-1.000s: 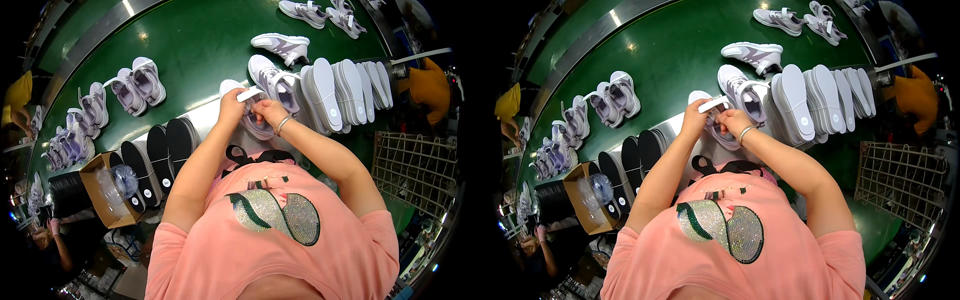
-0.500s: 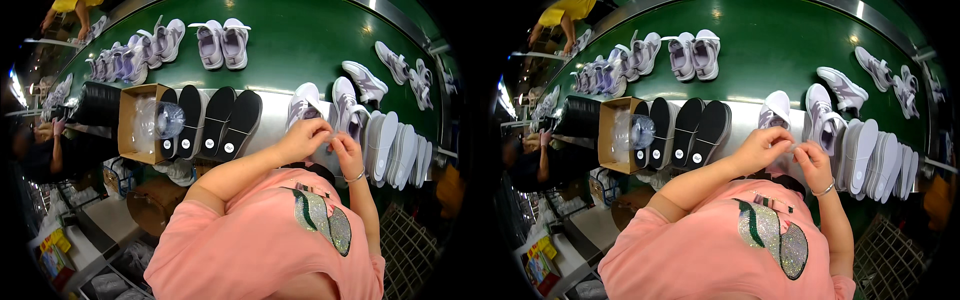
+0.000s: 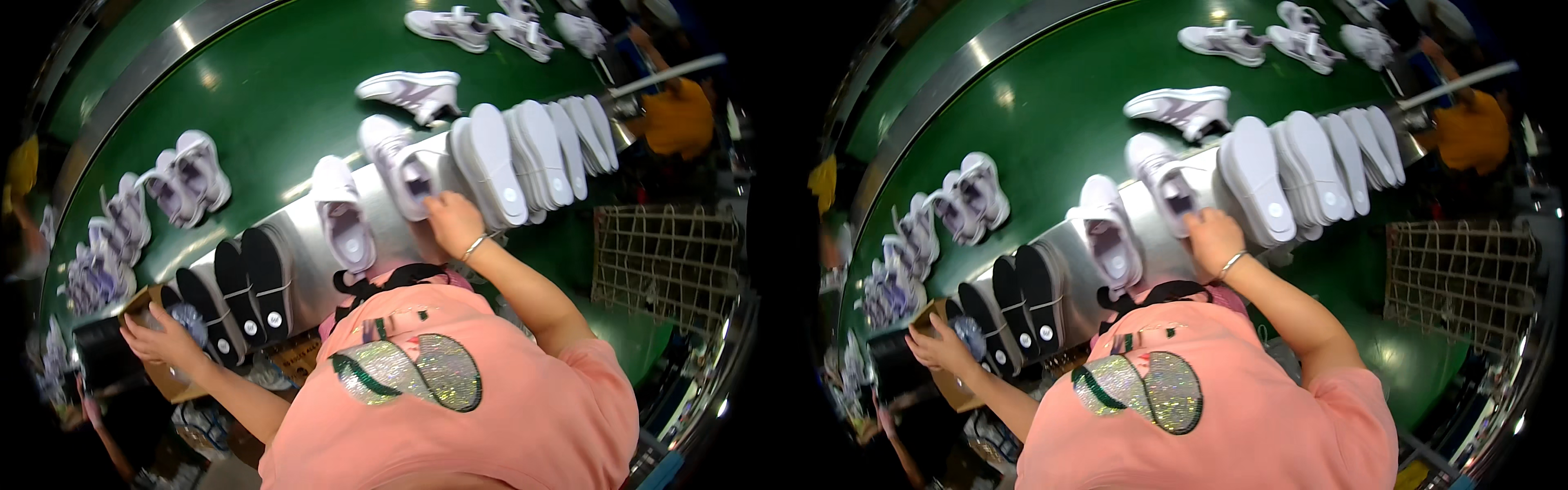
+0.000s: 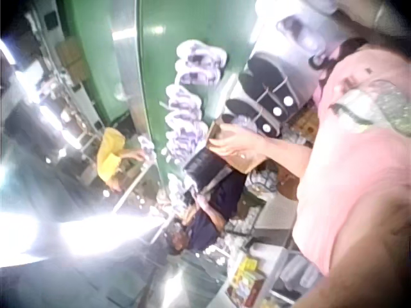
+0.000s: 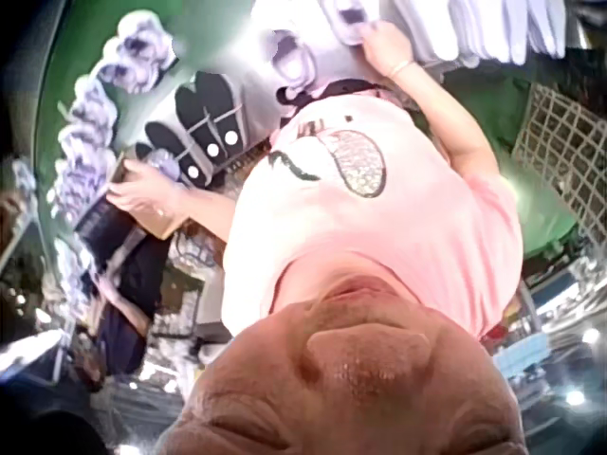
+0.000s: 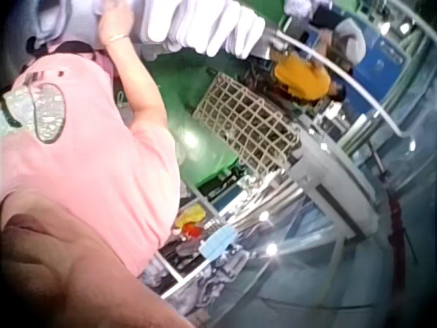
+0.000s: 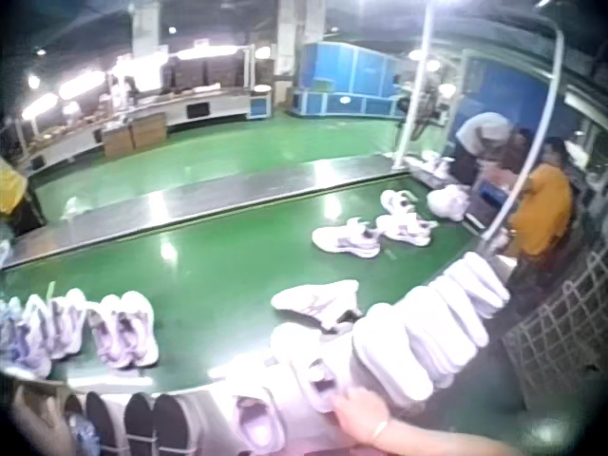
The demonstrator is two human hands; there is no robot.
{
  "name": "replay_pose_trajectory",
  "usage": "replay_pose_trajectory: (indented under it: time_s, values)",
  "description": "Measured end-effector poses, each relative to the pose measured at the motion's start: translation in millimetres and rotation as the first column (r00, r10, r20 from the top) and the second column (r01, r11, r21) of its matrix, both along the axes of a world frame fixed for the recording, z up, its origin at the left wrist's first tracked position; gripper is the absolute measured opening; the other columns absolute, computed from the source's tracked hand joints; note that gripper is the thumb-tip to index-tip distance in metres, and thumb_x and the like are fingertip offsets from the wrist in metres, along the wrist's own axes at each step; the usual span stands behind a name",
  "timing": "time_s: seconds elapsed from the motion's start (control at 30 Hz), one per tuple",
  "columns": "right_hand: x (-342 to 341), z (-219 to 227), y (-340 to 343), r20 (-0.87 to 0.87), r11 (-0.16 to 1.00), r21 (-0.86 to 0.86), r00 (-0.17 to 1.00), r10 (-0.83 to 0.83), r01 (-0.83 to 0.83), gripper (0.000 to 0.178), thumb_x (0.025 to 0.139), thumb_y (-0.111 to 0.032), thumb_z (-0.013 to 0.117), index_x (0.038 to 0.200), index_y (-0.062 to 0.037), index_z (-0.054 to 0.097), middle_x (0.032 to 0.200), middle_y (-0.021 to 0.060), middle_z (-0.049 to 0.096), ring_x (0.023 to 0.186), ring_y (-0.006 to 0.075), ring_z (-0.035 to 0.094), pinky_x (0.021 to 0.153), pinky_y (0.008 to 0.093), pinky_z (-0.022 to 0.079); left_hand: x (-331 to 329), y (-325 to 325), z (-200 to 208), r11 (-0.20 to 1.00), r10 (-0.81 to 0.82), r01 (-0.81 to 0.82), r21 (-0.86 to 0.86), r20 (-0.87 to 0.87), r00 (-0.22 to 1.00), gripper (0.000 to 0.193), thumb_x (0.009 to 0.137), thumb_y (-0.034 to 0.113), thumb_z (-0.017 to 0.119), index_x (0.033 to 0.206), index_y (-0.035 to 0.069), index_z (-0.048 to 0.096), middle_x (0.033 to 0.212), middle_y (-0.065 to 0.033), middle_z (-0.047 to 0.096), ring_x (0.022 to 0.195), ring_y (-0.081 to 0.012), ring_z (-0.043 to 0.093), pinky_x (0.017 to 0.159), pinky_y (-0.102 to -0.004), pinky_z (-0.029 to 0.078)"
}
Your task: The person places insoles into shoes and organizes them on a conveyor belt. The person repeatedly takes an insole from a stack, inserts it into a shoe, and then positions the finished shoe on the belt.
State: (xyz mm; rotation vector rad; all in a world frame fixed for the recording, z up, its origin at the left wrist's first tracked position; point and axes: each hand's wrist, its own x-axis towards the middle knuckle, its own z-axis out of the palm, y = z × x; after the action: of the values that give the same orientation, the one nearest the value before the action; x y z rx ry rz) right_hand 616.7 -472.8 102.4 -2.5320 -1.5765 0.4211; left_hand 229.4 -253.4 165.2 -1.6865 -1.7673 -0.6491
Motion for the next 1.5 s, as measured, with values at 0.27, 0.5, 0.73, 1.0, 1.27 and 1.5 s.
replay_pose_trajectory:
  time_s: [0.27,0.5,0.73,1.0,1.27,1.5]
  values:
    - [66.9,52.9,-15.7,-0.022,0.914,0.401,0.998,-0.053,0.058,0.026,0.078,-0.021,0.051,0.098,-0.0052,0.056,0.085,0.0131,0.058,0.081,0.0295,0.054,0.070,0.0393,0.043,271.9,-80.8,-10.4,-0.047,-0.410,0.988,-0.150,0.904,0.118,0.047,0.073,0.012,0.061,0.115,0.001,0.043,0.110,-0.0157,0.050,0.104,-0.0278,0.047,0.089,-0.0345,0.036]
    - [218.1,-6.0,-76.0,0.050,0.708,0.259,0.723,-0.689,0.657,0.033,0.075,-0.020,0.057,0.103,-0.0029,0.052,0.097,0.0161,0.056,0.091,0.0341,0.051,0.082,0.0400,0.040,404.2,-124.9,-27.9,-0.452,-0.674,0.879,-0.151,0.703,-0.226,0.039,0.075,0.014,0.057,0.110,0.001,0.047,0.111,-0.0151,0.050,0.102,-0.0319,0.046,0.087,-0.0389,0.036]
    - [213.0,-11.6,-90.1,-0.742,0.216,0.581,0.620,-0.256,0.784,0.021,0.075,-0.003,0.057,0.094,-0.0029,0.047,0.084,0.0034,0.051,0.079,0.0111,0.047,0.072,0.0230,0.040,471.1,-146.6,-56.4,-0.475,-0.825,0.834,-0.280,0.470,-0.313,0.040,0.071,0.012,0.054,0.110,0.005,0.049,0.119,-0.0081,0.047,0.112,-0.0258,0.040,0.088,-0.0375,0.034]
    - [202.5,64.6,-80.1,-0.580,0.169,0.792,0.810,-0.090,0.586,0.022,0.080,0.000,0.052,0.099,-0.0024,0.042,0.088,0.0018,0.048,0.083,0.0092,0.046,0.076,0.0222,0.039,500.1,-156.4,-54.5,-0.467,-0.882,0.713,-0.523,0.329,-0.337,0.043,0.069,0.016,0.056,0.111,0.008,0.050,0.117,-0.0056,0.048,0.110,-0.0252,0.042,0.088,-0.0375,0.033]
    - [150.1,108.4,-51.5,-0.762,0.485,0.562,0.647,-0.010,0.670,0.031,0.080,-0.001,0.053,0.107,-0.0008,0.039,0.089,0.0060,0.052,0.082,0.0105,0.051,0.072,0.0221,0.041,461.5,-128.1,5.2,-0.537,0.603,0.777,0.329,0.794,0.080,0.036,0.079,0.031,0.057,0.102,0.003,0.053,0.097,-0.0059,0.057,0.087,-0.0165,0.055,0.070,-0.0294,0.046]
    - [82.3,88.2,-16.5,-0.362,0.851,0.418,0.918,-0.165,0.318,0.044,0.061,-0.026,0.072,0.090,-0.0041,0.046,0.084,0.0112,0.053,0.077,0.0270,0.053,0.070,0.0319,0.041,387.6,-92.9,1.9,-0.261,0.696,0.929,0.262,0.718,-0.007,0.033,0.082,0.024,0.055,0.105,0.000,0.051,0.095,-0.0095,0.057,0.085,-0.0170,0.056,0.074,-0.0303,0.047]
